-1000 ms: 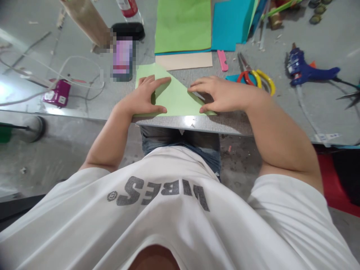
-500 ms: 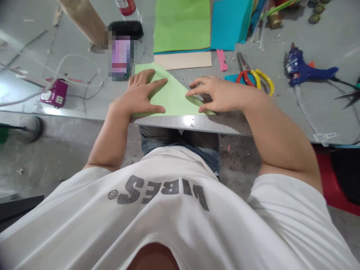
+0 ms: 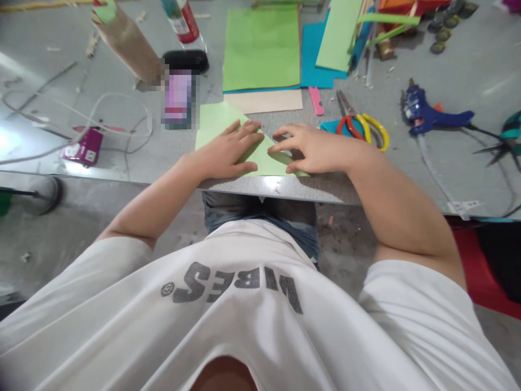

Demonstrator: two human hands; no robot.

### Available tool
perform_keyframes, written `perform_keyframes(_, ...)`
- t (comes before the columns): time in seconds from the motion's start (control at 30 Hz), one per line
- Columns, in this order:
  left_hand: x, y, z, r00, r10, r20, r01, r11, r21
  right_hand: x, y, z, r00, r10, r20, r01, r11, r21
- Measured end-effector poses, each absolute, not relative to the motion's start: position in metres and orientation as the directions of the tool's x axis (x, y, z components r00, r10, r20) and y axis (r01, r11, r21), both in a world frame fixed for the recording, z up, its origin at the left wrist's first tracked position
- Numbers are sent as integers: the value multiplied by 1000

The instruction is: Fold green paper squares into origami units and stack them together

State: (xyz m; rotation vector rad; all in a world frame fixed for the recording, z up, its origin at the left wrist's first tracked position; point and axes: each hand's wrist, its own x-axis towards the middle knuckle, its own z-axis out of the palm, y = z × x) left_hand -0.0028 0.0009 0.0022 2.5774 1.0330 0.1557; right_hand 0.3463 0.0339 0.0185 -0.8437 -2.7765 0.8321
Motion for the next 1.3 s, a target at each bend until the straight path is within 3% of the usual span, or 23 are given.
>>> perform_keyframes(0.2,-3,-3,-3,721,691,-53,667,-672,321,346,33,16,-825,562,-51,509,702,-498)
perform_keyframes(0.5,-15,11,-1,663,748,-30,698,-603,387,346,38,15,-834,547,-72,496,688,-530)
perform_keyframes(1.3,-19,14,-6,632,775,-22,721,-577,384,345,39,14,-831,555,-39,478,677,-560)
